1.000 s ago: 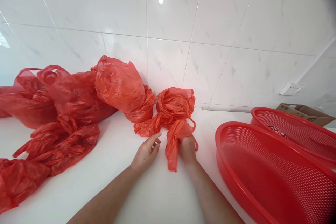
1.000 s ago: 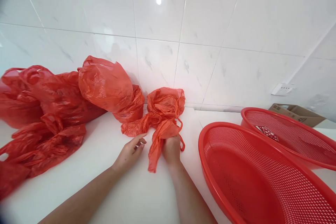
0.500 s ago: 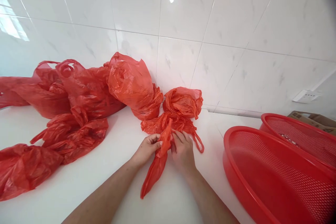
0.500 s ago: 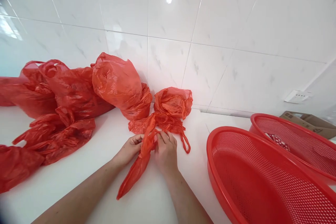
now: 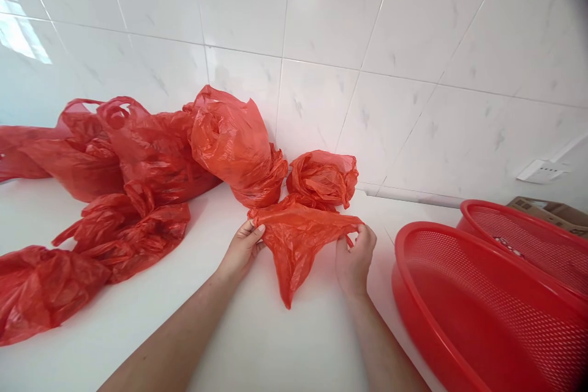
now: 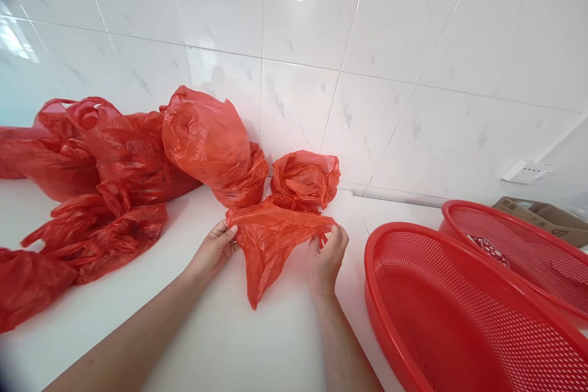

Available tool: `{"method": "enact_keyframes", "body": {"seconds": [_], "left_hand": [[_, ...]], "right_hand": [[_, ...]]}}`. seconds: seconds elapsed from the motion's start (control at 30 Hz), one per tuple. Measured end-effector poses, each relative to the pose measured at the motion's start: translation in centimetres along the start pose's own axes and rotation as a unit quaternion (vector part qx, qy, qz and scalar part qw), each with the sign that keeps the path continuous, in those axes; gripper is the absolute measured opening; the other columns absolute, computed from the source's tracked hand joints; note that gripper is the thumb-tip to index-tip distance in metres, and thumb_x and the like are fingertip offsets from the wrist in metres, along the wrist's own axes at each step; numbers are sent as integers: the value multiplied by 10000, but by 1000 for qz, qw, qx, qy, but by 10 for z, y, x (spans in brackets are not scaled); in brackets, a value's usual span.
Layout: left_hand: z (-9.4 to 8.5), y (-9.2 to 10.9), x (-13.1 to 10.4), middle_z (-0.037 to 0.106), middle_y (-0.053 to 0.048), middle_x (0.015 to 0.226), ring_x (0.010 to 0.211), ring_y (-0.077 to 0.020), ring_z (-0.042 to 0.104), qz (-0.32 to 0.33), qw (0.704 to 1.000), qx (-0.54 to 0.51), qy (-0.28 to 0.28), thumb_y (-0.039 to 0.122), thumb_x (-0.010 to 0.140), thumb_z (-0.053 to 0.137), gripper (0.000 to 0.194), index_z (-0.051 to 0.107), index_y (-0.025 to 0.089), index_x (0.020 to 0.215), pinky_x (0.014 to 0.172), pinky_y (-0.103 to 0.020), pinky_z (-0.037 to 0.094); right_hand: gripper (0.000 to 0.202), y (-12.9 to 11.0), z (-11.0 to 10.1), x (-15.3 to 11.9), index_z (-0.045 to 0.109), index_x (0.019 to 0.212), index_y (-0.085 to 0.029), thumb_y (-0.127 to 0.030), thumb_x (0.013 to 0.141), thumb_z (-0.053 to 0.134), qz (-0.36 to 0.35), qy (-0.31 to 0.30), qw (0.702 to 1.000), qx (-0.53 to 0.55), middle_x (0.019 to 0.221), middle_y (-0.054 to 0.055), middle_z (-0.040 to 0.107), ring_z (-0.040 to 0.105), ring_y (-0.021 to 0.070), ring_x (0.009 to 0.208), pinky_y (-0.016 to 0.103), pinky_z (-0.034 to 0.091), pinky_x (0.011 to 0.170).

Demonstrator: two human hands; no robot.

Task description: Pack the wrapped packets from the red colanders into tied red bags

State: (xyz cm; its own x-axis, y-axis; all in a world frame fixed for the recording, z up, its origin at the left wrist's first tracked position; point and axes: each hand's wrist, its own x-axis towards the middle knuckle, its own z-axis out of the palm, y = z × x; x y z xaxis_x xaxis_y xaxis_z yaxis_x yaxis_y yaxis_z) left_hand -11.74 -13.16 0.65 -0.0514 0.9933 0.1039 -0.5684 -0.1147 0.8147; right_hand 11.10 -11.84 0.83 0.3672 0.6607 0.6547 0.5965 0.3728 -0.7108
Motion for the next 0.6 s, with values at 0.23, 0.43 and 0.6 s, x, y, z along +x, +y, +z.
{"method": "enact_keyframes", "body": {"seconds": [0.23,0.43,0.6], "left_hand": [[0,6,0,694,0,896,726,-116,632,7,1000,-13,22,289,721,734,238,640,202,922,675,-230,499],[1,7,-2,681,10,900,750,-113,628,6,999,-14,28,292,741,716,194,621,201,884,710,-241,505],[5,9,-3,678,8,900,760,-127,628,11,1000,-9,2,295,750,705,180,605,207,870,713,-256,499]], "right_hand": [[286,-20,-4,-6,457,949,-222,-459,812,539,200,-60,973,93,847,14,584,550,148,655,287,459,612],[389,-29,-1,-14,456,840,-209,-595,858,412,260,-162,923,234,657,-19,566,532,120,510,237,406,480],[318,-33,3,-20,584,867,-180,-488,787,582,190,-360,882,238,776,27,632,578,143,624,242,439,520]]}}
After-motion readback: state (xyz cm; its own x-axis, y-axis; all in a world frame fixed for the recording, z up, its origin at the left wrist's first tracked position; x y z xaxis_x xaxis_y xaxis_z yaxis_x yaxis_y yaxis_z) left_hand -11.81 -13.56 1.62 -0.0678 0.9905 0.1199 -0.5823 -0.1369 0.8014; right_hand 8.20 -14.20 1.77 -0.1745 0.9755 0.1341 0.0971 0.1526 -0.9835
